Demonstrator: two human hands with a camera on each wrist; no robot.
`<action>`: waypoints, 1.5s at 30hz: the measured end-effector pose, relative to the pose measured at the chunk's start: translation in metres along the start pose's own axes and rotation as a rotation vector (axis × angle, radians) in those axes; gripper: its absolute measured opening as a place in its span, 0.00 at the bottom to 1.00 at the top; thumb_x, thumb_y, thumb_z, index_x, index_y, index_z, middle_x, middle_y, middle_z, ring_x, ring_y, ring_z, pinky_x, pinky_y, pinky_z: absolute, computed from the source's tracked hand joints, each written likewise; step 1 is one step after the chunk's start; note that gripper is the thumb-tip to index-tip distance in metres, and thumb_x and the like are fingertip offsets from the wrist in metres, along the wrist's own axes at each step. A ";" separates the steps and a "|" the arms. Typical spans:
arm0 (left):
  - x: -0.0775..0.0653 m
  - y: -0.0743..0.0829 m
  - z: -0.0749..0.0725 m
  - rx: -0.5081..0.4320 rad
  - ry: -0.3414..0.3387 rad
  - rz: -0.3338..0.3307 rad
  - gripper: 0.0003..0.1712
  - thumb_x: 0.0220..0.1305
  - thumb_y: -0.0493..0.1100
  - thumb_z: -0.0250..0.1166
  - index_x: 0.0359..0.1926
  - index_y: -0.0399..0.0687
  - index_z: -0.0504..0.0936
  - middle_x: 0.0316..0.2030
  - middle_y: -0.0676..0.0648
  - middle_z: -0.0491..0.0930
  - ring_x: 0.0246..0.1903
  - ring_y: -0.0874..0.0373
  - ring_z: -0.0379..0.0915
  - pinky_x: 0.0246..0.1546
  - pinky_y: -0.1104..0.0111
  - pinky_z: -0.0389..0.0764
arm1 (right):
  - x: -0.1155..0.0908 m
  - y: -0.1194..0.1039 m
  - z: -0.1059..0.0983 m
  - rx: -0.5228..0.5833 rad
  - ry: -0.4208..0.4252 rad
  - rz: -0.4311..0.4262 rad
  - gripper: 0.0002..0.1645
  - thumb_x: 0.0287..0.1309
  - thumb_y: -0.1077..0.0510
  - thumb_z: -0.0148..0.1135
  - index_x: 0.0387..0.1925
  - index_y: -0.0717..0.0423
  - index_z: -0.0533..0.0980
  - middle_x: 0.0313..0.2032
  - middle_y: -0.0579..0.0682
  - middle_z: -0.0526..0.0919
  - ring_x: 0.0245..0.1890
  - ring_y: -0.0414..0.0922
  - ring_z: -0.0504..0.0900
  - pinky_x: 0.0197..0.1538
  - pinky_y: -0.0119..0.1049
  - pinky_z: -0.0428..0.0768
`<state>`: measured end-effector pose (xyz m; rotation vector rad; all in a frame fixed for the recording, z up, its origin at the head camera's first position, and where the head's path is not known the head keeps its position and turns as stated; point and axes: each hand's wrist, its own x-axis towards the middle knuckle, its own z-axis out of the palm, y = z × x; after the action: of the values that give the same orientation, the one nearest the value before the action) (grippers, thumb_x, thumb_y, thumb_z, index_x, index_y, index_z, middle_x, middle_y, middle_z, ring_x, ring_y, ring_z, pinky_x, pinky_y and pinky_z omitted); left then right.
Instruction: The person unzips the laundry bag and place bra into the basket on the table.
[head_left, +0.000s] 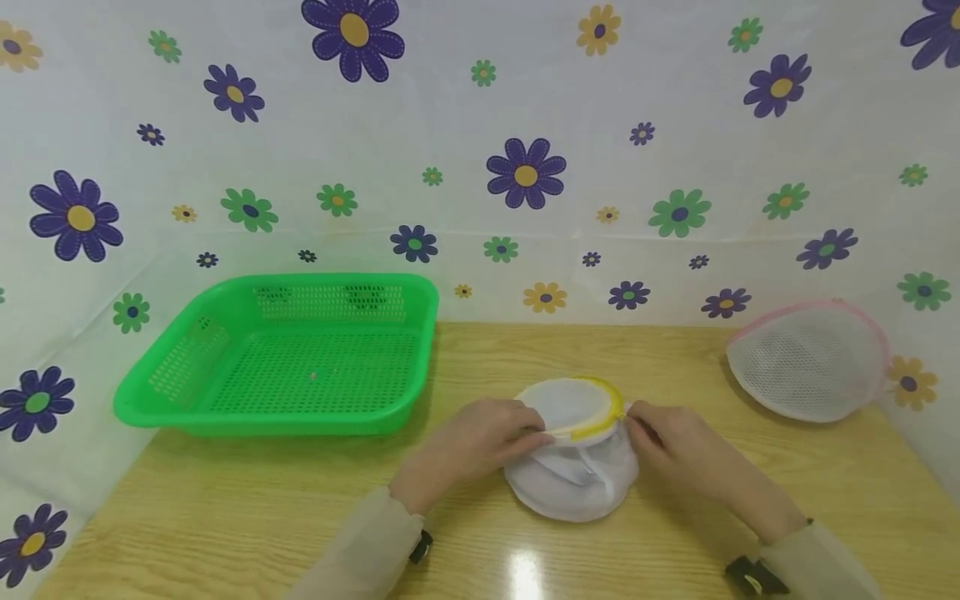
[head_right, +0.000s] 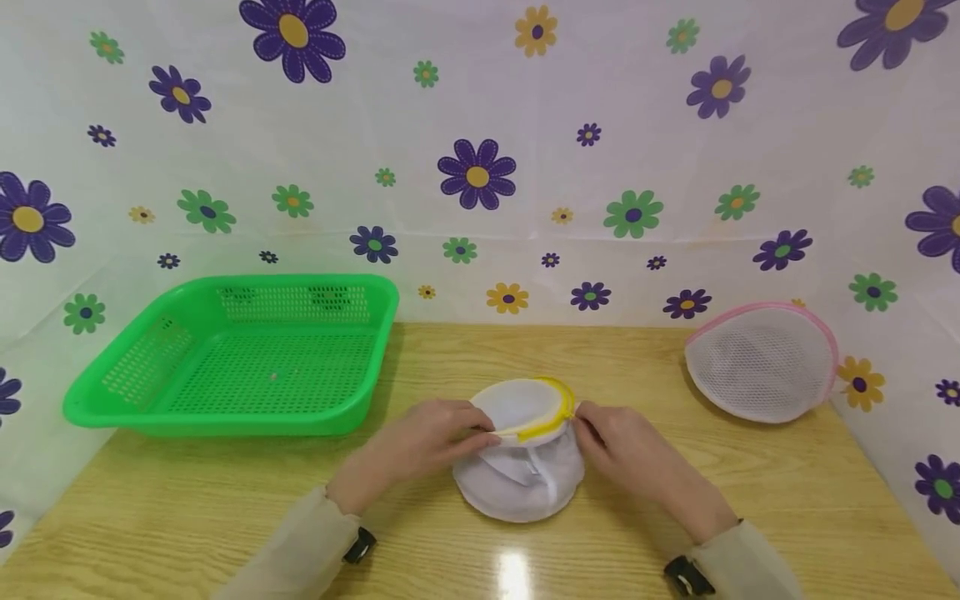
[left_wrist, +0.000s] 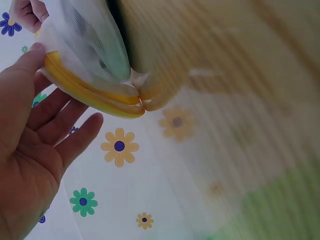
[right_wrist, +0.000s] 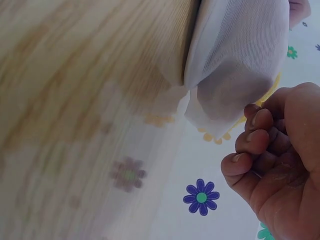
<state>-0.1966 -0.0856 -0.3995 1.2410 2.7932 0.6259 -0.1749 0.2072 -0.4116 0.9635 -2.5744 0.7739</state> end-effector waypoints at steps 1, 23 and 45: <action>0.001 0.001 0.000 0.012 0.012 0.010 0.15 0.76 0.53 0.59 0.47 0.51 0.88 0.38 0.55 0.87 0.34 0.67 0.77 0.39 0.76 0.79 | 0.000 0.000 0.000 -0.002 0.004 0.001 0.09 0.63 0.69 0.60 0.32 0.53 0.77 0.21 0.35 0.72 0.22 0.25 0.64 0.22 0.23 0.70; 0.007 0.006 0.005 0.106 0.002 0.024 0.16 0.77 0.52 0.58 0.44 0.52 0.90 0.33 0.55 0.85 0.28 0.67 0.71 0.32 0.76 0.74 | -0.005 -0.006 0.000 -0.006 0.040 -0.017 0.15 0.60 0.71 0.60 0.26 0.48 0.73 0.20 0.32 0.67 0.21 0.24 0.62 0.20 0.21 0.67; 0.008 0.007 0.007 0.134 -0.025 0.000 0.17 0.76 0.55 0.58 0.42 0.54 0.90 0.27 0.58 0.80 0.27 0.67 0.67 0.31 0.76 0.71 | -0.009 -0.012 0.002 -0.014 0.046 -0.039 0.15 0.59 0.71 0.63 0.26 0.48 0.74 0.19 0.32 0.66 0.21 0.23 0.60 0.20 0.20 0.64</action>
<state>-0.1961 -0.0728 -0.4022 1.2605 2.8563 0.4257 -0.1604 0.2029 -0.4120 0.9777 -2.5111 0.7580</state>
